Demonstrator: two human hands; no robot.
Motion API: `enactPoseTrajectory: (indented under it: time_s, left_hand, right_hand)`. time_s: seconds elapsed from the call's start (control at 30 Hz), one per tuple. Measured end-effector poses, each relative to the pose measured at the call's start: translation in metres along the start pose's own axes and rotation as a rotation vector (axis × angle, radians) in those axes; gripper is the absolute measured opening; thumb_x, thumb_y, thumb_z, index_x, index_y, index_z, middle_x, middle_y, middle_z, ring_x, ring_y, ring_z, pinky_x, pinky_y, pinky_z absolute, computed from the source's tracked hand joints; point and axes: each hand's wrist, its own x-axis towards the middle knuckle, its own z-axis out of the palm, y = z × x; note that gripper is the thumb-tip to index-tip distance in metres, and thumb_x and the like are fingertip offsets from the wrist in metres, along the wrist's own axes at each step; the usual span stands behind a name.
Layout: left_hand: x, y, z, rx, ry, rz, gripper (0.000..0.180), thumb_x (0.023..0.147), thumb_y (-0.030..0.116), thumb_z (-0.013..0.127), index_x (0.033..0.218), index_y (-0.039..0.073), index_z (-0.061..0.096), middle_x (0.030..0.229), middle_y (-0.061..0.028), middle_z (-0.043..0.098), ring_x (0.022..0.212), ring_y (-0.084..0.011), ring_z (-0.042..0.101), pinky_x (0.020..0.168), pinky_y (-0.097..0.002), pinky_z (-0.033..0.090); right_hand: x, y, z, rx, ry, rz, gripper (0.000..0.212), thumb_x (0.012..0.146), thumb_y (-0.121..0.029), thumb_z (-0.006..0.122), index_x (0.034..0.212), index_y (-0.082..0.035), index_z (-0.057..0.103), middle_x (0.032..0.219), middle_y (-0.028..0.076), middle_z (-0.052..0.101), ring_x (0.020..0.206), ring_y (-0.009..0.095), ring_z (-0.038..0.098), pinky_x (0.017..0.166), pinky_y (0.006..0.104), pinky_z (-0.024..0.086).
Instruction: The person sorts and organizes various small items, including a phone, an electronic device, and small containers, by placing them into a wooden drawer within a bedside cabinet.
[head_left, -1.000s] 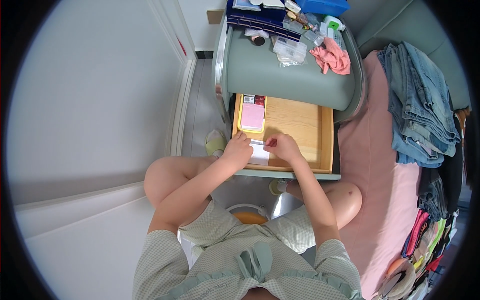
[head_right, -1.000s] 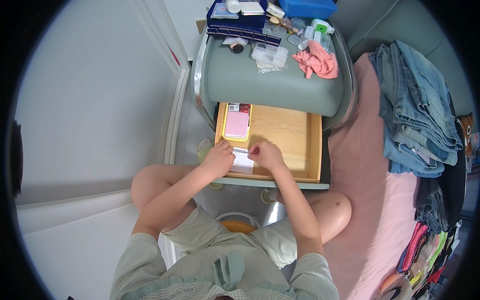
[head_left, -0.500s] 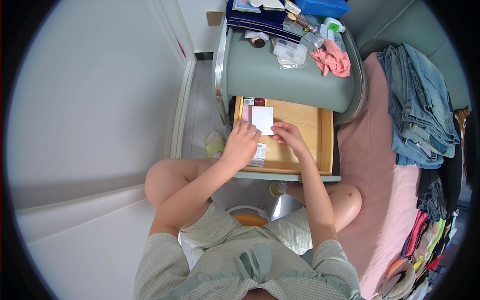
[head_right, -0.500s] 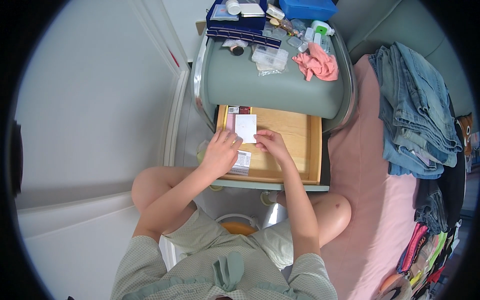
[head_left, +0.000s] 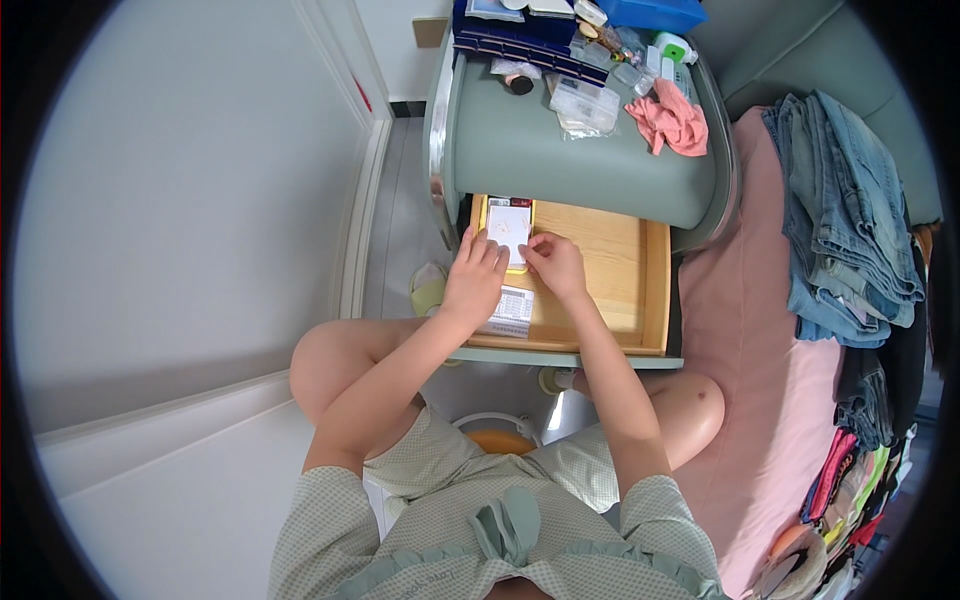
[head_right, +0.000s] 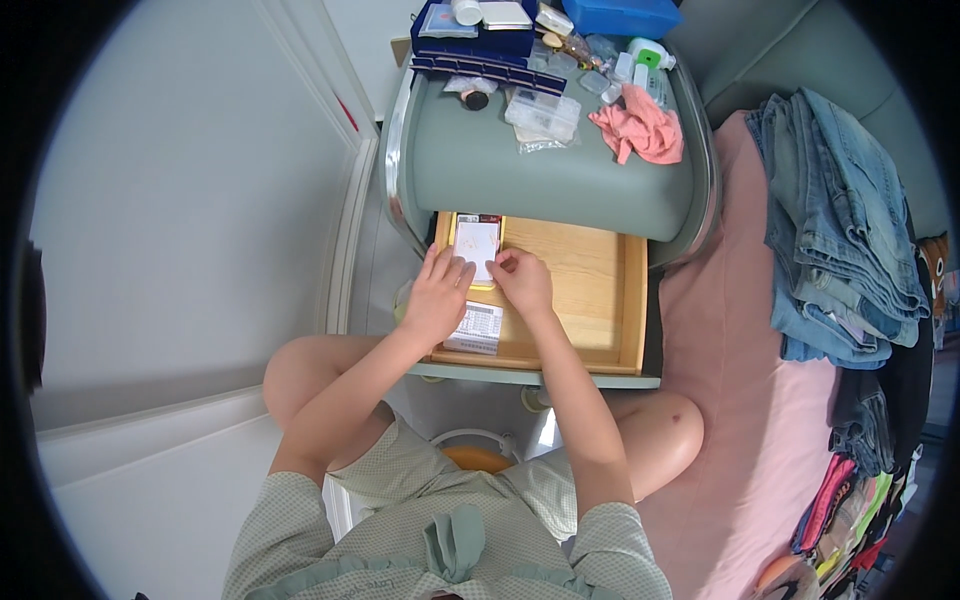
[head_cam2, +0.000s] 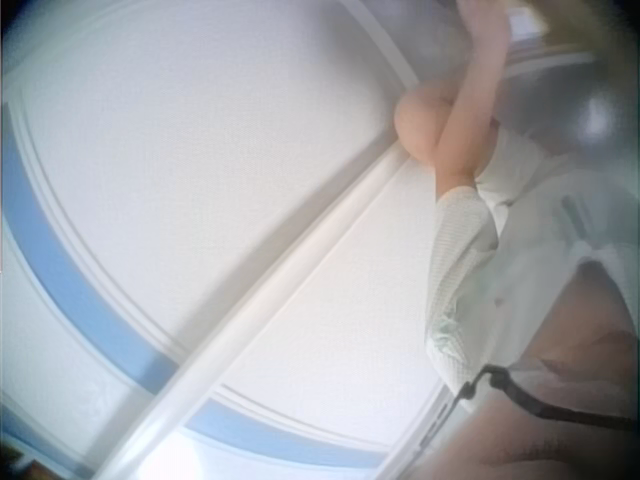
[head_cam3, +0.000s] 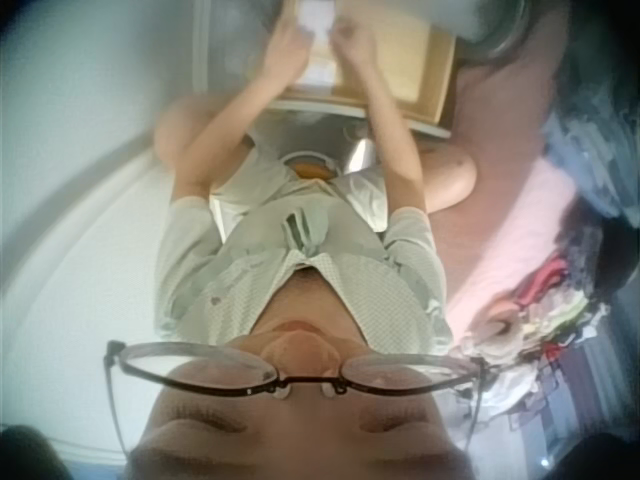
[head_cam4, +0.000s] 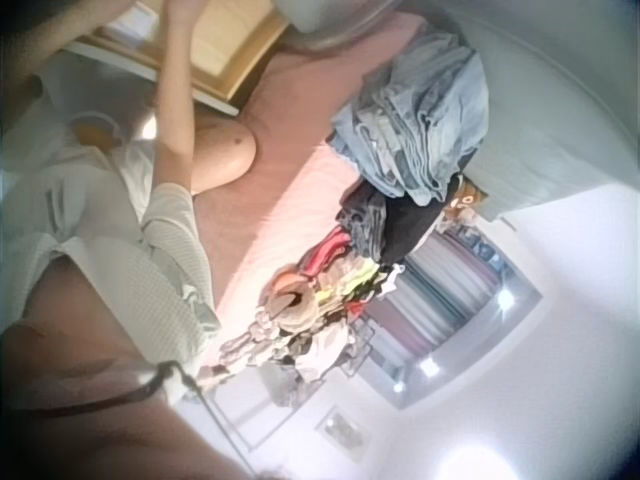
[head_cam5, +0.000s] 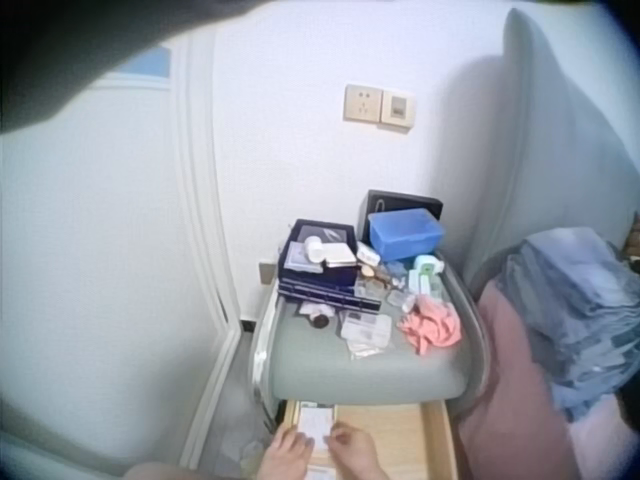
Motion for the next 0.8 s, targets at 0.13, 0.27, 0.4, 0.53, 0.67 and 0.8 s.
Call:
enactPoseTrajectory:
  time_s: [0.13,0.27,0.4,0.53,0.67,0.8]
  left_hand:
    - [0.000,0.000,-0.001,-0.007,-0.065,-0.004,0.049,0.066,0.012,0.065,0.113,-0.001,0.055,0.114,-0.0152,0.051,0.122,-0.0319,0.037,0.109,-0.0484,0.019]
    - [0.000,0.000,-0.005,0.039,0.013,0.009,0.050,0.065,0.012,0.065,0.112,0.000,0.055,0.114,-0.0147,0.050,0.121,-0.0322,0.037,0.110,-0.0496,0.019]
    - [-0.001,-0.001,-0.019,0.019,0.068,0.043,0.043,0.065,0.011,0.065,0.105,-0.001,0.059,0.109,-0.0146,0.052,0.119,-0.0319,0.039,0.110,-0.0506,0.018]
    - [-0.009,0.009,-0.044,-0.138,-0.253,0.079,0.025,0.065,0.011,0.064,0.088,0.002,0.067,0.099,-0.0109,0.056,0.117,-0.0306,0.041,0.110,-0.0552,0.014]
    - [-0.025,0.014,-0.038,-0.091,-0.332,0.128,0.017,0.065,0.010,0.064,0.080,0.006,0.070,0.096,-0.0076,0.058,0.118,-0.0305,0.041,0.109,-0.0586,0.011]
    - [-0.031,0.005,-0.030,-0.093,-0.309,0.144,0.017,0.065,0.010,0.064,0.081,0.006,0.070,0.096,-0.0078,0.058,0.120,-0.0310,0.041,0.110,-0.0585,0.011]
  right_hand:
    - [-0.005,-0.013,-0.004,-0.283,0.146,-0.074,0.023,0.073,-0.031,0.071,0.072,-0.008,0.065,0.063,0.005,0.064,0.056,0.020,0.062,0.055,0.0312,0.048]
    - [-0.011,-0.021,-0.015,-0.307,0.093,-0.013,0.024,0.072,-0.033,0.071,0.069,-0.010,0.066,0.065,0.005,0.066,0.059,0.021,0.063,0.056,0.0327,0.049]
    - [-0.026,-0.019,-0.022,-0.383,0.031,-0.057,0.024,0.072,-0.034,0.071,0.070,-0.011,0.067,0.066,0.005,0.066,0.061,0.021,0.064,0.058,0.0323,0.050]
    - [-0.038,-0.005,-0.023,-0.418,-0.106,-0.127,0.023,0.071,-0.034,0.071,0.076,-0.012,0.069,0.071,0.005,0.067,0.066,0.020,0.065,0.061,0.0321,0.051]
    - [-0.043,-0.005,-0.018,-0.426,-0.194,-0.167,0.021,0.068,-0.029,0.073,0.082,-0.013,0.069,0.077,0.004,0.068,0.072,0.021,0.066,0.065,0.0322,0.052]
    - [-0.042,-0.006,-0.017,-0.474,-0.280,-0.161,0.021,0.068,-0.025,0.073,0.085,-0.013,0.067,0.079,0.003,0.068,0.075,0.020,0.065,0.068,0.0324,0.051]
